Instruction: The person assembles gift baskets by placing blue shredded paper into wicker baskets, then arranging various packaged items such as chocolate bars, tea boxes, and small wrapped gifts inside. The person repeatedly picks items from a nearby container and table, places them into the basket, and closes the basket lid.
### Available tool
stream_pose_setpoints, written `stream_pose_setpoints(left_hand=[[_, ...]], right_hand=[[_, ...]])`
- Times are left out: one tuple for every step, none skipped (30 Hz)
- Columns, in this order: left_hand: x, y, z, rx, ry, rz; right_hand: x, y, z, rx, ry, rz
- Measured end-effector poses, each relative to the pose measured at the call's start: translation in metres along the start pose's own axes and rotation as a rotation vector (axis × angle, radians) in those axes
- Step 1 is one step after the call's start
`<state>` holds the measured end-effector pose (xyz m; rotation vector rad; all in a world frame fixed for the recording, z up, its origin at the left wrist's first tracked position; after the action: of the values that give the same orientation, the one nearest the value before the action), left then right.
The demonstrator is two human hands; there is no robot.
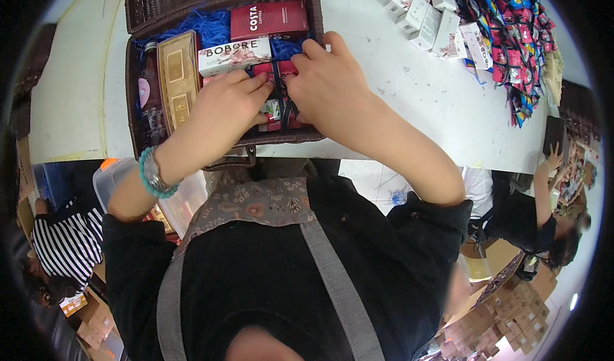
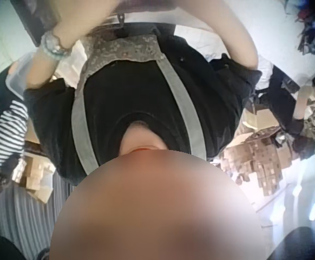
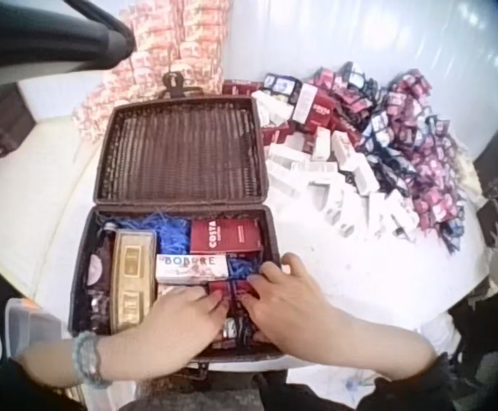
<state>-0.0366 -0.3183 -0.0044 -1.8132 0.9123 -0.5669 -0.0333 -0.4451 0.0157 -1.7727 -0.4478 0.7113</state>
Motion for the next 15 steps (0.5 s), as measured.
stream_pose_setpoints(left_hand=[[-0.001, -0.001, 0.001, -0.023, -0.002, 0.01], [-0.001, -0.004, 0.002, -0.047, -0.004, 0.018], [0.0, -0.007, 0.004, -0.066, -0.005, 0.027], [-0.002, -0.013, 0.004, -0.09, 0.02, -0.022], [-0.006, -0.018, 0.002, -0.114, 0.045, -0.071], [-0.009, -0.022, 0.001, -0.14, 0.07, -0.115], [-0.013, -0.029, 0.005, -0.187, 0.012, -0.111], [-0.018, -0.039, 0.01, -0.233, -0.046, -0.106], [-0.025, -0.045, 0.014, -0.284, -0.104, -0.101], [-0.034, -0.048, 0.018, -0.318, -0.106, -0.11], [-0.043, -0.052, 0.02, -0.304, -0.133, -0.085], [-0.054, -0.057, 0.02, -0.289, -0.159, -0.063], [-0.062, -0.063, 0.024, -0.273, -0.185, -0.035], [-0.075, -0.074, 0.035, -0.341, -0.254, -0.19], [-0.094, -0.078, 0.047, -0.404, -0.313, -0.354]], right_hand=[[0.002, 0.0, 0.001, -0.011, -0.006, 0.012], [0.005, 0.001, 0.002, -0.022, -0.014, 0.023], [0.007, 0.001, 0.001, -0.034, -0.018, 0.03], [0.007, 0.001, 0.001, -0.021, 0.004, 0.027], [0.006, 0.001, 0.001, -0.009, 0.025, 0.023], [0.005, 0.002, 0.002, 0.008, 0.048, 0.021], [0.004, 0.003, 0.002, 0.004, 0.049, 0.003], [0.004, 0.002, 0.003, -0.001, 0.051, -0.015], [0.003, 0.001, 0.004, -0.005, 0.052, -0.028], [0.004, 0.001, 0.004, -0.007, 0.053, -0.006], [0.004, 0.0, 0.004, -0.01, 0.053, 0.015], [0.004, -0.002, 0.003, -0.016, 0.053, 0.037], [0.003, -0.008, -0.003, 0.043, 0.058, -0.035], [-0.004, -0.013, -0.012, 0.102, 0.064, -0.107], [-0.012, -0.017, -0.019, 0.151, 0.074, -0.185]])
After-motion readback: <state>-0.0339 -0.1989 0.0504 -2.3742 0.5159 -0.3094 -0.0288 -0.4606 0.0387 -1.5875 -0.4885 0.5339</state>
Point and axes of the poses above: each hand's wrist, its own x-axis towards the middle knuckle, its own y-axis out of the palm, z = x × y, the point moved 5 cm from there along x, towards the middle knuckle, and after that the axes turned 14 degrees about -x, right-handed, at the moved point
